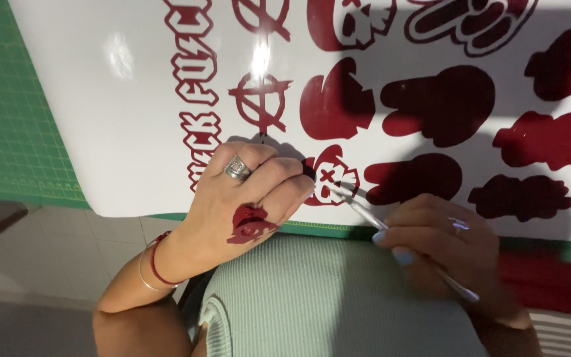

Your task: Using a weeding tool to remove excess vinyl from a sheet of cut stickers

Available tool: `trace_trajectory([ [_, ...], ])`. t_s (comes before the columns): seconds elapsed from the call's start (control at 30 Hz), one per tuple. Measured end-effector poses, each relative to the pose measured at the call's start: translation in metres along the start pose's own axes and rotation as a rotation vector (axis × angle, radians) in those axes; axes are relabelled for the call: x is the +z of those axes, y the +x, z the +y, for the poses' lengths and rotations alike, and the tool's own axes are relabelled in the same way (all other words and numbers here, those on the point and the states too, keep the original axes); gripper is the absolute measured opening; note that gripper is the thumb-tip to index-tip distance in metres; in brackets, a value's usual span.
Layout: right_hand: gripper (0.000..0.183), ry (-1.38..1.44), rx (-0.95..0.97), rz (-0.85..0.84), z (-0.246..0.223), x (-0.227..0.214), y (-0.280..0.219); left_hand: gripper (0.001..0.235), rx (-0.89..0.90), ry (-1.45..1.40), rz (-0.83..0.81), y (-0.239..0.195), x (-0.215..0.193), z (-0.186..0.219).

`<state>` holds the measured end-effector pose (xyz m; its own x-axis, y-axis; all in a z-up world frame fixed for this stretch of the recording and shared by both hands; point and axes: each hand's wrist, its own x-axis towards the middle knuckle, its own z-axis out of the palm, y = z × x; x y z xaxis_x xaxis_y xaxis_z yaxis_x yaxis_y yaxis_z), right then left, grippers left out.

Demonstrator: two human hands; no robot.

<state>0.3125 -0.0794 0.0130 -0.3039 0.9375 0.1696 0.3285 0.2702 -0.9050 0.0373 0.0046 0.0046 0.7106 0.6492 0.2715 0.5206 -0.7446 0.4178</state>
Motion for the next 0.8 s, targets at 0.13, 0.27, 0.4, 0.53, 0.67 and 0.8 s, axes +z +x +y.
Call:
trace_trajectory([
  [0.13, 0.029, 0.012, 0.078, 0.050, 0.002, -0.001, -0.002, 0.013, -0.006, -0.076, 0.014, 0.004, -0.002, -0.005],
  [0.27, 0.029, 0.050, 0.154, 0.073, 0.007, -0.002, -0.007, 0.019, -0.023, -0.167, 0.029, 0.011, -0.008, -0.009],
  [0.4, 0.037, 0.044, 0.232, -0.017, 0.004, -0.011, -0.010, 0.017, -0.059, -0.250, 0.009, 0.012, -0.011, -0.012],
  [0.53, 0.028, 0.000, 0.215, -0.055, 0.003, -0.013, -0.006, 0.008, -0.087, -0.275, -0.040, 0.005, -0.010, -0.014],
  [0.67, 0.022, -0.064, 0.212, -0.069, 0.004, -0.009, -0.005, 0.004, -0.090, -0.321, -0.046, 0.006, -0.012, -0.014],
  [0.8, 0.020, -0.123, 0.145, -0.070, 0.003, -0.009, 0.000, 0.003, -0.096, -0.370, -0.067, 0.008, -0.016, -0.015],
])
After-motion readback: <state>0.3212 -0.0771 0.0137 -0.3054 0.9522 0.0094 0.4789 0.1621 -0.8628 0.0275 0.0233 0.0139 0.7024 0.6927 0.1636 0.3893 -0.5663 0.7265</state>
